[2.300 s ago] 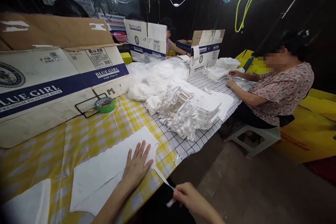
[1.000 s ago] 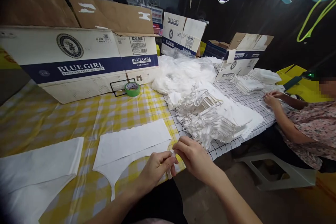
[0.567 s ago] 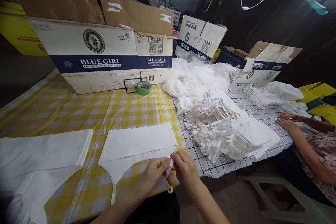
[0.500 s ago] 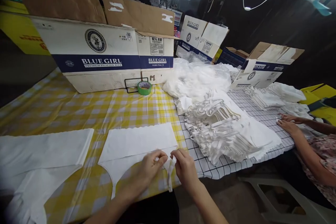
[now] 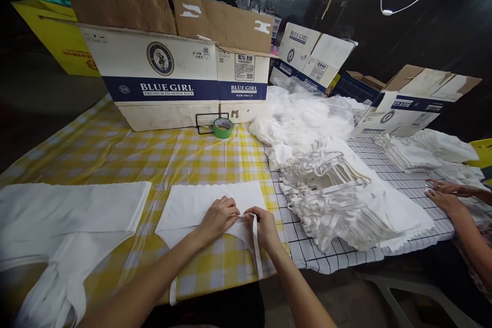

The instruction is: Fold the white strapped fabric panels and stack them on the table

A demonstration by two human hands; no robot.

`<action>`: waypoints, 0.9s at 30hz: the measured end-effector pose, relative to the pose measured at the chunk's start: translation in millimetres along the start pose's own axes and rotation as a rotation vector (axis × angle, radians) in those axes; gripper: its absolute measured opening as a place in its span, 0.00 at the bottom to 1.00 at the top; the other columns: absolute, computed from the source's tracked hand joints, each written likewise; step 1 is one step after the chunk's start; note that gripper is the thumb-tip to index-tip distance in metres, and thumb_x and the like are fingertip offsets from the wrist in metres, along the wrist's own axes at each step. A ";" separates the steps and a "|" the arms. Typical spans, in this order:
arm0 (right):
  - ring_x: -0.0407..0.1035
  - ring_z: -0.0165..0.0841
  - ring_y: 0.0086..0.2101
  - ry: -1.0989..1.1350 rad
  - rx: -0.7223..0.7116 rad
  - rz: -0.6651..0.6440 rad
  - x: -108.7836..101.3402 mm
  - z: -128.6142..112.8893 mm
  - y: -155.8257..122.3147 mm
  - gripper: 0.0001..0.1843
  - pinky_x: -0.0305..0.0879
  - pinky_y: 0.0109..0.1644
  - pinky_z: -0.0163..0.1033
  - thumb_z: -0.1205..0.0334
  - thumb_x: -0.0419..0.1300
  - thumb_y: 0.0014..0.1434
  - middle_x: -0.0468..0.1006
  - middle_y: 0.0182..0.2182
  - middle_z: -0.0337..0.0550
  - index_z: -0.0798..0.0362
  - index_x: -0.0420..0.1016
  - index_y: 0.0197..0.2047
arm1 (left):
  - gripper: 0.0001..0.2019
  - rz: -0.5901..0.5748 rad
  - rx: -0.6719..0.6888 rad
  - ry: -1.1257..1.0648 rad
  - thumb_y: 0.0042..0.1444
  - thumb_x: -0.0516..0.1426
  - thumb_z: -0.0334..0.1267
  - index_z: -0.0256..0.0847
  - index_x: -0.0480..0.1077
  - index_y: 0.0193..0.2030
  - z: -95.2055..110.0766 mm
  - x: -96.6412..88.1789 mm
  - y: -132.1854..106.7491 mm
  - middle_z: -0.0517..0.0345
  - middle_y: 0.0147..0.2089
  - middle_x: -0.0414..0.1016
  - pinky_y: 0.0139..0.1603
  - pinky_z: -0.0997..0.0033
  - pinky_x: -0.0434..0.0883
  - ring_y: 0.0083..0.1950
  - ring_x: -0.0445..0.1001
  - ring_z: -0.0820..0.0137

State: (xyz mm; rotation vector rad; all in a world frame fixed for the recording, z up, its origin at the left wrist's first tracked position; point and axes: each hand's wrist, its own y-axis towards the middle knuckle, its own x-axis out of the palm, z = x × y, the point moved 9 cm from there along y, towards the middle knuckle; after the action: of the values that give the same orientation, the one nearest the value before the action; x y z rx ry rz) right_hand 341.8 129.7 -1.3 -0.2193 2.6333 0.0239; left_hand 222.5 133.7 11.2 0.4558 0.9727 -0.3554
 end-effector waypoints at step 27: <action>0.66 0.33 0.28 -0.022 -0.006 -0.044 18.2 -1.3 19.1 0.15 0.60 0.30 0.34 0.54 0.57 0.54 0.76 0.27 0.44 0.57 0.76 0.35 | 0.07 0.043 -0.180 -0.258 0.53 0.57 0.40 0.43 0.74 0.28 -29.6 10.7 3.7 0.61 0.35 0.71 0.41 0.67 0.59 0.41 0.64 0.68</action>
State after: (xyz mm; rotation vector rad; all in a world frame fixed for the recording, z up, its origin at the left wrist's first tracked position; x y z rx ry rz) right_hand 322.3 145.8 -9.3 -0.2776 2.6060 0.0187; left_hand 208.9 151.3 -11.4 0.2590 0.7354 -0.2774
